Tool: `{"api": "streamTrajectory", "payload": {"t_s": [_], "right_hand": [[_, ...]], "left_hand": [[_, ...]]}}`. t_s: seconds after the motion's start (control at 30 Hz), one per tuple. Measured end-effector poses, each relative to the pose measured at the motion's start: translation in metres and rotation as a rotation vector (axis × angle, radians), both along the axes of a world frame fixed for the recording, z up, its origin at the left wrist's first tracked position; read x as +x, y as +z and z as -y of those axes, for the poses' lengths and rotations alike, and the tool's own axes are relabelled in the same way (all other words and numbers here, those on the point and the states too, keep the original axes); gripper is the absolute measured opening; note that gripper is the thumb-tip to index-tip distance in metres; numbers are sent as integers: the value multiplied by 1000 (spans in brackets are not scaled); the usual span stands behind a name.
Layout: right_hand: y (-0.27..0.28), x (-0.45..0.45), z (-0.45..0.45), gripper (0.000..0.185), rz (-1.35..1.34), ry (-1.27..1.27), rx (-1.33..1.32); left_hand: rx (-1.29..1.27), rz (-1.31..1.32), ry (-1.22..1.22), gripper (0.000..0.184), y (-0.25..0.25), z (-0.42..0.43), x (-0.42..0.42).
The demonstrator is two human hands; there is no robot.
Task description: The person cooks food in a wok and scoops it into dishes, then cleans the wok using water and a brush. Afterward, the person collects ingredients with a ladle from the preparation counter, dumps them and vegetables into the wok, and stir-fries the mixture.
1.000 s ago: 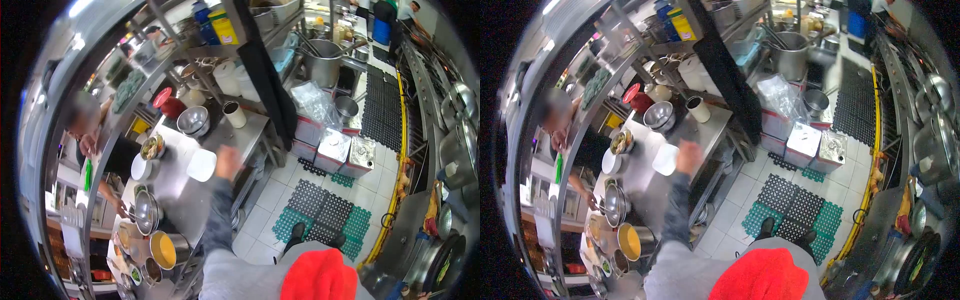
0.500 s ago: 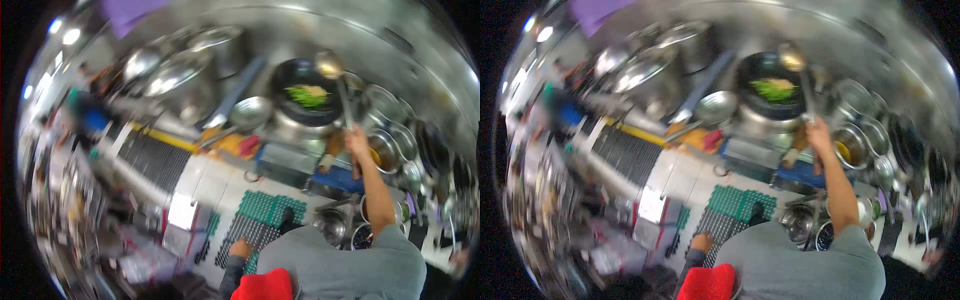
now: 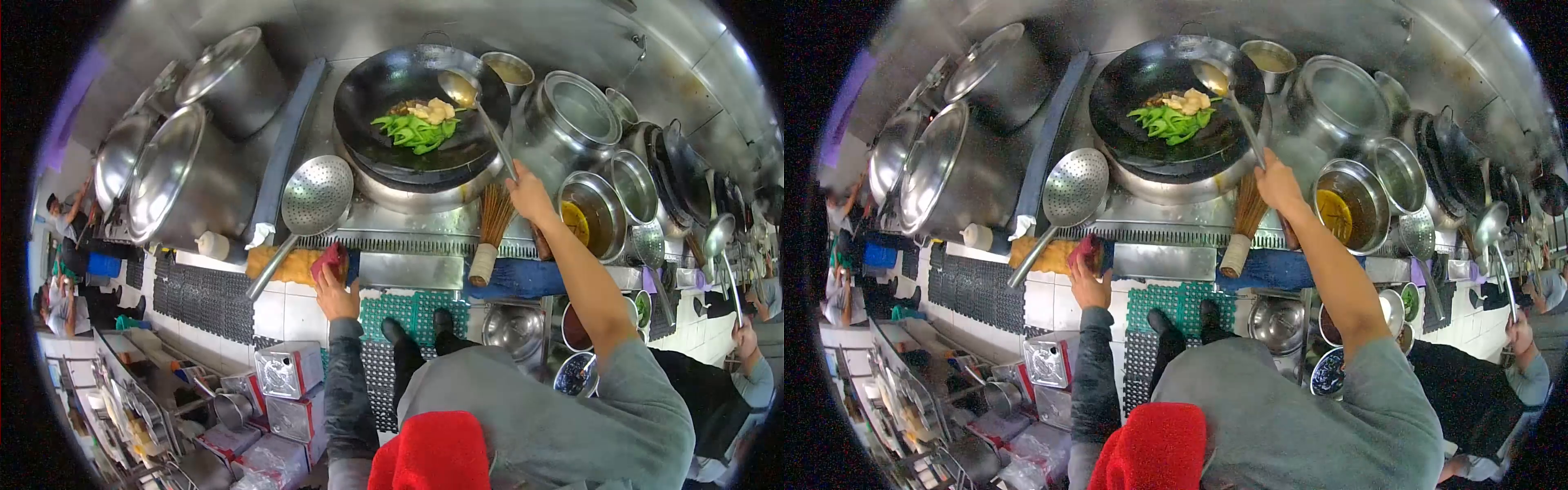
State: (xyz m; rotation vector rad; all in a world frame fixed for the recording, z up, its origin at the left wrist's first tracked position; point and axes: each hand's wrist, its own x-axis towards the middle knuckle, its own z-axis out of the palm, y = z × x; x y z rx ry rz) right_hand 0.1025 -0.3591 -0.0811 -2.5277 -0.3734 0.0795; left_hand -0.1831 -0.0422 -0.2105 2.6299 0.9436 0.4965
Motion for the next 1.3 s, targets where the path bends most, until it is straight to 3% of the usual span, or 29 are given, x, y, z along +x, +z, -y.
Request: {"api": "streamTrajectory", "payload": {"t_s": [0.13,0.2,0.3,0.33,0.43,0.53,0.57,0.6,0.63,0.7,0.8,0.93,0.97,1.07,1.17,1.27,1.3], "right_hand": [[11,7,-23,49,-200,17,2],[24,3,-26,49,-137,108,19],[15,-23,-17,48,91,180,134],[37,-37,-19,47,19,143,100],[81,-76,-23,47,-151,29,8],[79,-108,-30,48,-149,-52,90],[74,-122,-32,49,-133,-78,143],[66,-136,-34,49,-102,-104,131],[56,-146,-36,49,-67,-126,119],[42,-161,-42,51,-15,-148,157],[55,-166,-54,52,-134,-217,67],[81,-176,-49,53,-15,-146,-76],[89,-181,-45,54,37,-116,-95],[95,-188,-28,54,97,-45,-258],[110,-178,-16,49,103,47,-390],[123,-159,-10,45,85,133,-514],[131,-152,-8,42,85,167,-565]], "left_hand": [[134,-43,-26,76,-5,-36,30],[110,-101,25,76,-2,-53,39],[-39,-335,10,70,5,-68,45],[-101,-432,1,69,9,-72,48],[-195,-389,-159,55,-2,-95,44],[-702,152,-288,45,22,-99,37],[-1082,57,-296,38,69,-94,41],[-1435,225,-400,35,44,-97,41],[-1835,308,-255,36,55,-85,49],[-2242,146,-312,42,72,-61,66],[-2245,-54,-358,38,67,-32,115],[-2301,293,-79,49,69,-27,176],[-2377,190,-437,48,67,-42,186],[-2144,98,-53,36,102,-28,237],[-2018,47,90,23,82,-16,268],[-2194,65,90,16,68,-17,263],[-2127,153,-13,16,82,-8,247]]}}
